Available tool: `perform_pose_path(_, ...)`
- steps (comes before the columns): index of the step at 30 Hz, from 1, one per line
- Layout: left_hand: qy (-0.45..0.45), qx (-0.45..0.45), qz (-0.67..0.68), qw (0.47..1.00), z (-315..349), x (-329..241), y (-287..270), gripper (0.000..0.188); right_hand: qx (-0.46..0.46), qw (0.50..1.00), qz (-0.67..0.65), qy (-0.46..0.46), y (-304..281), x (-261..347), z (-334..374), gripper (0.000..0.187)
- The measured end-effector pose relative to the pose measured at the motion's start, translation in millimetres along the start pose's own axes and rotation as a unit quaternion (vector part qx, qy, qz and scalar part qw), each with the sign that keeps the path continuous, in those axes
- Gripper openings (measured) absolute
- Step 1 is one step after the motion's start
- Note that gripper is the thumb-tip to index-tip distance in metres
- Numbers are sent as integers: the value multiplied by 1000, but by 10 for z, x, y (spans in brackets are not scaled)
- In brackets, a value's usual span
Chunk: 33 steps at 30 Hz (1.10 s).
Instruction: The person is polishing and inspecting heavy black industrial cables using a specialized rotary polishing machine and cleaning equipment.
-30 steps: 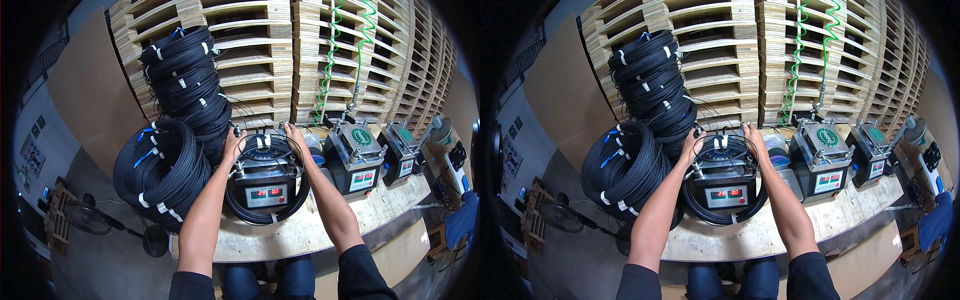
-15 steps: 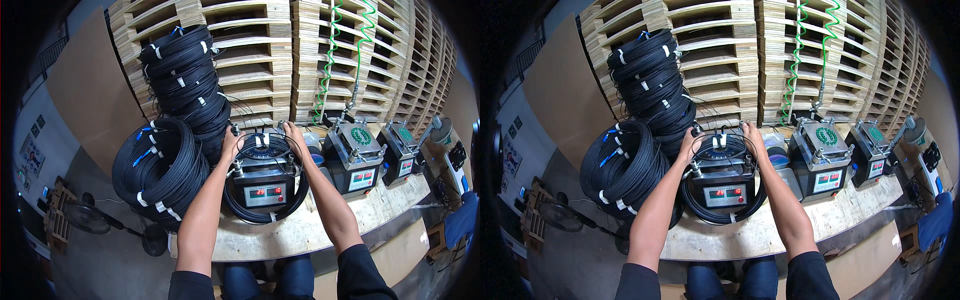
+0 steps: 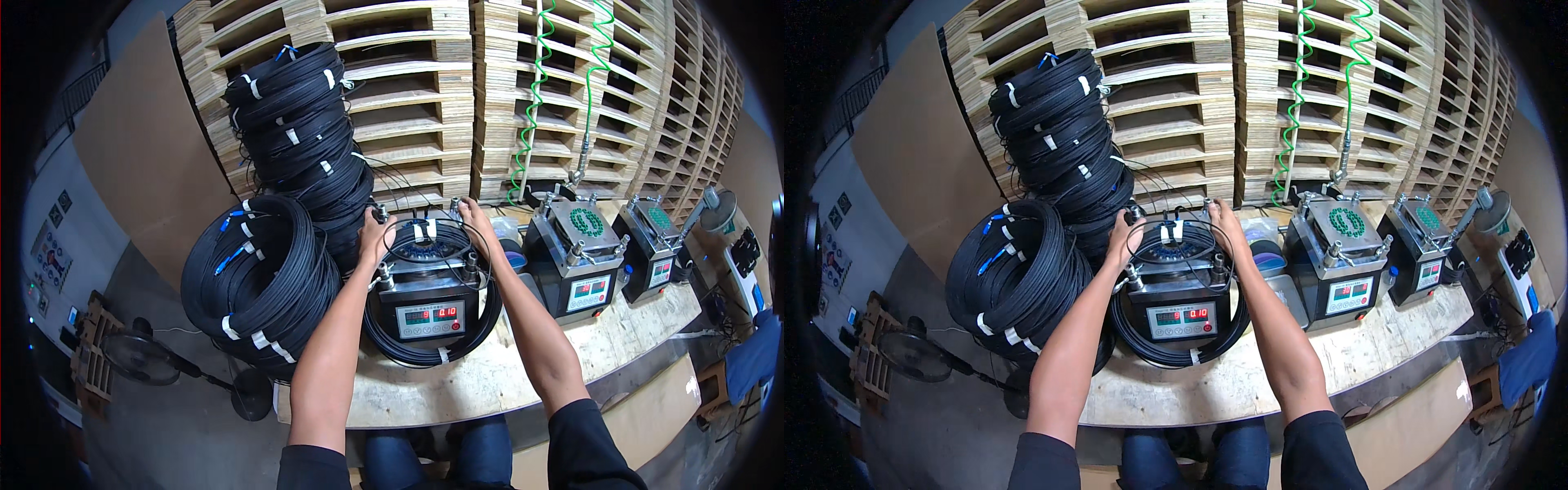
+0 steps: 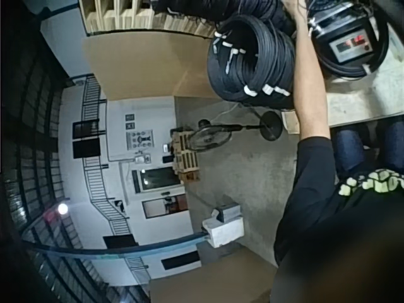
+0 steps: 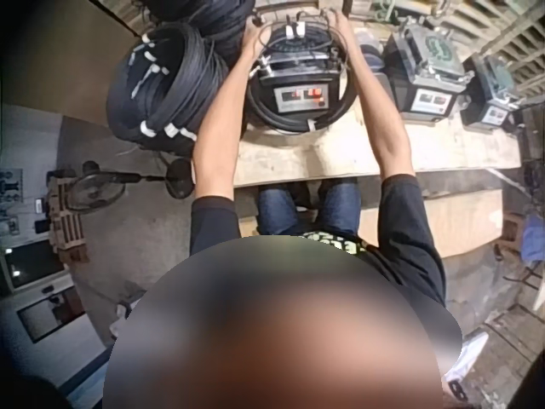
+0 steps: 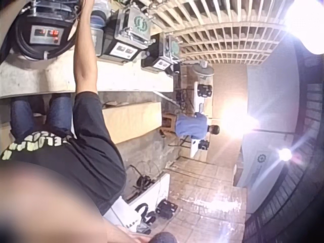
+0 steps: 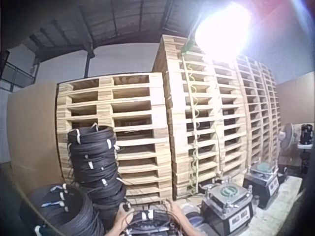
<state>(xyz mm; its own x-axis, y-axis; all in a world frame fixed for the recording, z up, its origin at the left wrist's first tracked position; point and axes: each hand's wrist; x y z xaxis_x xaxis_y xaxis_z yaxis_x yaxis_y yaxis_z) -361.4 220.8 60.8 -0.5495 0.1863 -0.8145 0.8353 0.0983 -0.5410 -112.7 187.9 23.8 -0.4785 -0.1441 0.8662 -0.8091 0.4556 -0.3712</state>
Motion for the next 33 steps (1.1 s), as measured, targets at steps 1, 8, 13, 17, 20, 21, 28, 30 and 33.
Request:
perform_pose_path(1, -1, -1, 1, 1000, -14, 25, 5, 80, 2, 1000, -8, 10, 1, 10, 3, 50)
perform_pose_path(8, 25, -6, -8, 1000, -86, 122, 69, 81, 10, 999, 10, 36, -30, 20, 4, 51)
perform_pose_path(13, 23, 5, 7, 1000, -151, 188, 101, 82, 35, 997, 44, 56, -45, 48, -22, 57)
perform_pose_path(17, 19, 31, 26, 999, -147, 190, 71, 77, 38, 997, 52, 50, -59, 73, 28, 57)
perform_pose_path(20, 1, 42, 11, 999, -21, 8, 43, 70, 34, 997, 12, 67, -89, 42, 51, 55)
perform_pose_path(21, -3, 30, 2, 1000, 5, -26, 39, 69, 34, 997, 13, 68, -97, 31, 43, 55)
perform_pose_path(28, 0, 47, 36, 998, -36, 27, -4, 68, 12, 1000, -1, 28, -45, -2, -20, 53)
perform_pose_path(30, 6, 60, 43, 997, -8, -7, 6, 67, 10, 999, 4, 32, -72, -23, -14, 53)
perform_pose_path(33, 10, 35, 7, 999, -55, 114, 16, 66, -4, 999, 33, 38, -20, 74, 35, 51)
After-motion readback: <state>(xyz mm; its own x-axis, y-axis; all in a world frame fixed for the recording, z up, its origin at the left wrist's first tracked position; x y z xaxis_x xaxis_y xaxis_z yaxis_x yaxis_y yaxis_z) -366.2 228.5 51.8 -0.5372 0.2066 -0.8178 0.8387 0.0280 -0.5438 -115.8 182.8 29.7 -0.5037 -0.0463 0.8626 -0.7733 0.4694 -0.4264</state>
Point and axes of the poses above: each hand's wrist, its own z-axis away from the middle knuckle, its own y-axis out of the palm, x = y × z, and after that the axes turned 4 degrees about y, right-handed
